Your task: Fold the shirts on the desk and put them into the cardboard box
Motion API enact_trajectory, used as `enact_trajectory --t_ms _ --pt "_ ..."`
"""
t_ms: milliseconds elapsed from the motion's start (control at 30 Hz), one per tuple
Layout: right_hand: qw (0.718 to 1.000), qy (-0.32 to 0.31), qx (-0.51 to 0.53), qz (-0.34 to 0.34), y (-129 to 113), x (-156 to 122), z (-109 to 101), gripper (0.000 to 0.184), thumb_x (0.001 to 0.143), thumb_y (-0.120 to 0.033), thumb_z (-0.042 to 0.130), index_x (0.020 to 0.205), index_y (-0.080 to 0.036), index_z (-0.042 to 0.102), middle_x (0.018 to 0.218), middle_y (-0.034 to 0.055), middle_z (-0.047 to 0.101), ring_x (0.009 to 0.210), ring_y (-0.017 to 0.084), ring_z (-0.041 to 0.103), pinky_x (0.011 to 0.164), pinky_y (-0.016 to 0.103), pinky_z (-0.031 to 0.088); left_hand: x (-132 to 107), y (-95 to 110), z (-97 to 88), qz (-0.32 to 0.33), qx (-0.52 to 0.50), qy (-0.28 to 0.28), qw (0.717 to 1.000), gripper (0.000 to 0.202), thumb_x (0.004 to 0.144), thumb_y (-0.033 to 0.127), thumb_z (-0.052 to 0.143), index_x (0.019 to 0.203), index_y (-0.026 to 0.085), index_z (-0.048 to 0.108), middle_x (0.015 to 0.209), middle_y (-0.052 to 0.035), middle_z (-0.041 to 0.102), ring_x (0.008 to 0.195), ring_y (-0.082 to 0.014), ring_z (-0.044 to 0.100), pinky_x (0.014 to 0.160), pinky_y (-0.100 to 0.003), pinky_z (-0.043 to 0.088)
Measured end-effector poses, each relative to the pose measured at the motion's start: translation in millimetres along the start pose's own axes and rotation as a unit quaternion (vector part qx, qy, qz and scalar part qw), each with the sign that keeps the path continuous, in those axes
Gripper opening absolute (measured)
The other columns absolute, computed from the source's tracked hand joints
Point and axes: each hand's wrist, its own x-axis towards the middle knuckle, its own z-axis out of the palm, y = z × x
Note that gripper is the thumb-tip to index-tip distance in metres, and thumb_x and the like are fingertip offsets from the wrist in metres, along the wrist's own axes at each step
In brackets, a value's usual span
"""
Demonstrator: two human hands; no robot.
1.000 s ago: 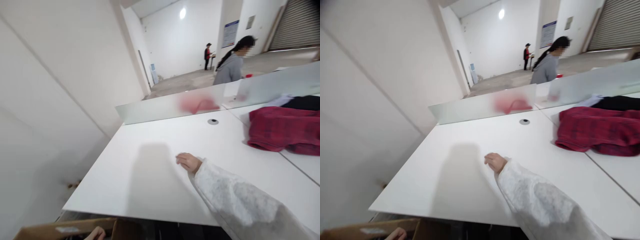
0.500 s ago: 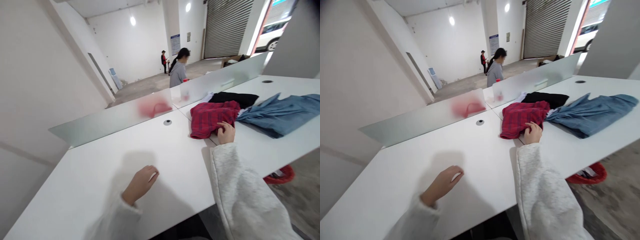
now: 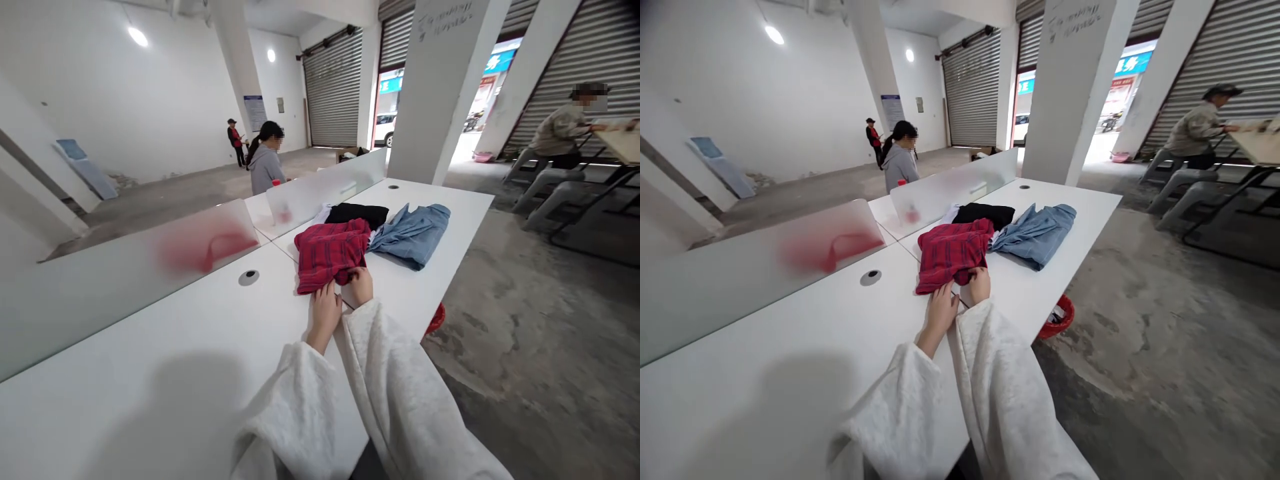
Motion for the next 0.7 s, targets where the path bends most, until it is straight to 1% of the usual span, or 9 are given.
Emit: enact_trajectory --t_ms 67,100,200,267,400,467,567,633,700 --pt "1.0 -0.001 -0.023 0.002 -1 4 -2 0.034 0.075 -0.01 0.036 0.081 -0.015 0.069 0.091 0.0119 0.065 0.088 0.021 0.06 0.086 0.031 0.044 1 -7 6.0 -0.023 0.011 0.027 0.999 0.047 0.086 0.017 0.049 0.133 0.013 0.044 0.131 -0.0158 0.053 0.123 -0.0279 0.046 0.103 -0.045 0.036" --pt "0.999 -0.001 -0.034 0.006 -3 7 -2 0.033 0.075 -0.01 0.037 0.083 -0.014 0.069 0.094 0.0128 0.065 0.091 0.022 0.059 0.088 0.032 0.042 0 -9 7.6 -0.032 0.014 0.038 0.999 0.05 0.085 0.018 0.05 0.134 0.012 0.043 0.131 -0.016 0.053 0.123 -0.0285 0.045 0.103 -0.045 0.035" --pt "0.998 -0.003 -0.061 0.015 -9 17 -3 0.037 0.076 -0.013 0.042 0.104 -0.011 0.066 0.107 0.0167 0.063 0.1 0.026 0.056 0.09 0.035 0.038 0 -13 9.2 -0.045 0.001 0.054 0.998 0.053 0.083 0.018 0.051 0.136 0.013 0.041 0.132 -0.0158 0.052 0.123 -0.0288 0.045 0.105 -0.046 0.033" --pt "0.997 -0.005 -0.073 0.028 -13 23 -1 0.036 0.077 -0.017 0.046 0.108 -0.01 0.063 0.108 0.0192 0.062 0.101 0.03 0.054 0.088 0.039 0.038 1 -13 8.0 -0.05 -0.022 0.061 0.997 0.055 0.083 0.017 0.05 0.136 0.014 0.039 0.131 -0.0157 0.052 0.122 -0.0283 0.045 0.104 -0.045 0.033" --pt "0.995 -0.008 -0.075 0.067 -18 32 2 0.02 0.076 -0.022 0.048 0.081 -0.013 0.066 0.082 0.0167 0.065 0.089 0.031 0.057 0.081 0.042 0.038 7 -15 0.0 -0.05 -0.077 0.088 0.992 0.054 0.083 0.014 0.045 0.136 0.012 0.039 0.124 -0.0154 0.055 0.116 -0.0268 0.048 0.102 -0.042 0.036" --pt "0.995 0.002 -0.06 0.079 -19 37 -1 0.018 0.077 -0.025 0.048 0.074 -0.015 0.063 0.075 0.0142 0.063 0.084 0.03 0.058 0.078 0.041 0.039 9 -17 -4.7 -0.052 -0.1 0.109 0.988 0.053 0.083 0.012 0.042 0.136 0.012 0.039 0.12 -0.0149 0.057 0.114 -0.0263 0.049 0.102 -0.042 0.036" --pt "0.994 0.049 -0.028 0.09 -22 51 -16 0.025 0.08 -0.032 0.043 0.083 -0.014 0.06 0.081 0.0145 0.063 0.083 0.028 0.059 0.073 0.039 0.041 12 -19 -8.2 -0.058 -0.14 0.127 0.98 0.055 0.083 0.011 0.041 0.137 0.012 0.038 0.121 -0.0148 0.056 0.116 -0.0261 0.048 0.103 -0.042 0.035" --pt "0.991 0.099 -0.008 0.094 -32 64 -36 0.032 0.084 -0.037 0.036 0.089 -0.012 0.056 0.086 0.0157 0.061 0.084 0.027 0.058 0.074 0.04 0.042 13 -22 -7.8 -0.075 -0.18 0.131 0.972 0.058 0.081 0.011 0.043 0.138 0.012 0.035 0.128 -0.0159 0.052 0.121 -0.0265 0.045 0.105 -0.042 0.034" --pt "0.984 0.158 0.016 0.079 -54 74 -65 0.035 0.088 -0.04 0.031 0.092 -0.013 0.052 0.09 0.0147 0.06 0.086 0.025 0.057 0.078 0.041 0.042 15 -25 -7.2 -0.101 -0.229 0.126 0.96 0.061 0.08 0.011 0.045 0.14 0.009 0.032 0.134 -0.0179 0.047 0.127 -0.0272 0.041 0.107 -0.042 0.033"
